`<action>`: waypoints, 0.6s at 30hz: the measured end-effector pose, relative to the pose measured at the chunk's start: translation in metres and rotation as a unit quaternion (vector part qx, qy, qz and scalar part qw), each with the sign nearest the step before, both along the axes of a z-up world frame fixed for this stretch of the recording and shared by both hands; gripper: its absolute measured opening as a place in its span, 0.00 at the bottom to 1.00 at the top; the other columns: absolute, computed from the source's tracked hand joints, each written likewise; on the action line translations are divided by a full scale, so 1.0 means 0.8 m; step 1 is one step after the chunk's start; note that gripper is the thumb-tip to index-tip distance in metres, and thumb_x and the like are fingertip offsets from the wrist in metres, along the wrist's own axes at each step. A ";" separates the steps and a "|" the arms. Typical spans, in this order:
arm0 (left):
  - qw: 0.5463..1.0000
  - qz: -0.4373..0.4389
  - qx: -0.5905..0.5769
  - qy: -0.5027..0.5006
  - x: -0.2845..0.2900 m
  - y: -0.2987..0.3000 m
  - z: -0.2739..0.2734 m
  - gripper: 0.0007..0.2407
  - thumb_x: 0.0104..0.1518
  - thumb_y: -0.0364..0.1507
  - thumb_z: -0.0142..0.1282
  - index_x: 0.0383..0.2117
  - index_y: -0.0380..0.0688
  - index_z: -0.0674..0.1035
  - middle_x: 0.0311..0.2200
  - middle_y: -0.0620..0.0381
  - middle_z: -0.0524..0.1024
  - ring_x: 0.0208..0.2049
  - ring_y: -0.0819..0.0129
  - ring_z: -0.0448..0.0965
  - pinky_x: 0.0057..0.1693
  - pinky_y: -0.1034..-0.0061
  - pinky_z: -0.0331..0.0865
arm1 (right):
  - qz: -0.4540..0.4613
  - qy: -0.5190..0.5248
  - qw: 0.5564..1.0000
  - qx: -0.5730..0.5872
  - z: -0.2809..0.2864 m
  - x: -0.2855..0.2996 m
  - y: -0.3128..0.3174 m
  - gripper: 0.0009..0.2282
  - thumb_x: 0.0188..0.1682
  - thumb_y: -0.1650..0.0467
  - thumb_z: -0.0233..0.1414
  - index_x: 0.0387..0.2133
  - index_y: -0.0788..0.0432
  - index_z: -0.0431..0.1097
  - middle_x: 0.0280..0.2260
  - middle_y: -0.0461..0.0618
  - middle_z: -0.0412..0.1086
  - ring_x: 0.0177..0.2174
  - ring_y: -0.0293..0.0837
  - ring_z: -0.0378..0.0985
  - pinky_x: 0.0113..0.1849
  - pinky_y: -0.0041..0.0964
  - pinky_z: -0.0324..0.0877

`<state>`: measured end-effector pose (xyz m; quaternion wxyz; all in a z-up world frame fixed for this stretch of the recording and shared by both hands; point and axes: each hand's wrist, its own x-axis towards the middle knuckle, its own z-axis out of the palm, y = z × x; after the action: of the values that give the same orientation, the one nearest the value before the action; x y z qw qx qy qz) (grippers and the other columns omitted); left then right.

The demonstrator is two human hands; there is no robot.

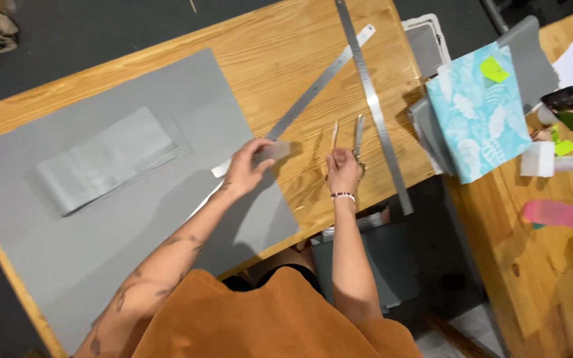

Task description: The person cuts a piece of gray paper using scissors, then folds the cut piece. They subsequently pick up a larger sheet of gray paper, measure it with a ruler, and fold it on the wooden table.

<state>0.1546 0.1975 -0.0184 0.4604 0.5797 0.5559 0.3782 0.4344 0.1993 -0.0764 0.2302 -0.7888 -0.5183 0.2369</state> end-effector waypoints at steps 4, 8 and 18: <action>0.986 -0.107 0.078 0.098 0.099 0.057 -0.034 0.16 0.52 0.26 0.64 0.48 0.56 0.77 0.43 0.53 0.76 0.51 0.46 0.76 0.59 0.53 0.70 | -0.030 0.011 0.999 0.037 0.009 0.031 0.059 0.07 0.44 0.70 0.63 0.35 0.50 0.76 0.30 0.43 0.79 0.34 0.45 0.83 0.38 0.36 0.76; 0.954 -0.173 0.132 0.208 0.156 0.097 -0.077 0.14 0.55 0.30 0.62 0.48 0.60 0.78 0.45 0.58 0.75 0.56 0.52 0.70 0.68 0.50 0.54 | 0.008 0.002 1.000 0.022 -0.034 0.061 0.089 0.08 0.44 0.70 0.63 0.36 0.51 0.76 0.31 0.46 0.79 0.36 0.47 0.82 0.38 0.42 0.76; 0.922 -0.048 0.098 0.372 0.077 0.048 -0.031 0.29 0.47 0.26 0.69 0.59 0.52 0.70 0.61 0.42 0.64 0.66 0.43 0.57 0.68 0.41 0.51 | 0.172 0.073 0.978 0.096 0.066 -0.002 0.070 0.05 0.47 0.73 0.58 0.35 0.51 0.77 0.32 0.48 0.74 0.39 0.50 0.80 0.40 0.39 0.76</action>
<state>0.2162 0.2357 -0.0432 0.1790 0.7467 0.6188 0.1661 0.4324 0.2555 -0.0235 0.2978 -0.6430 -0.6480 0.2792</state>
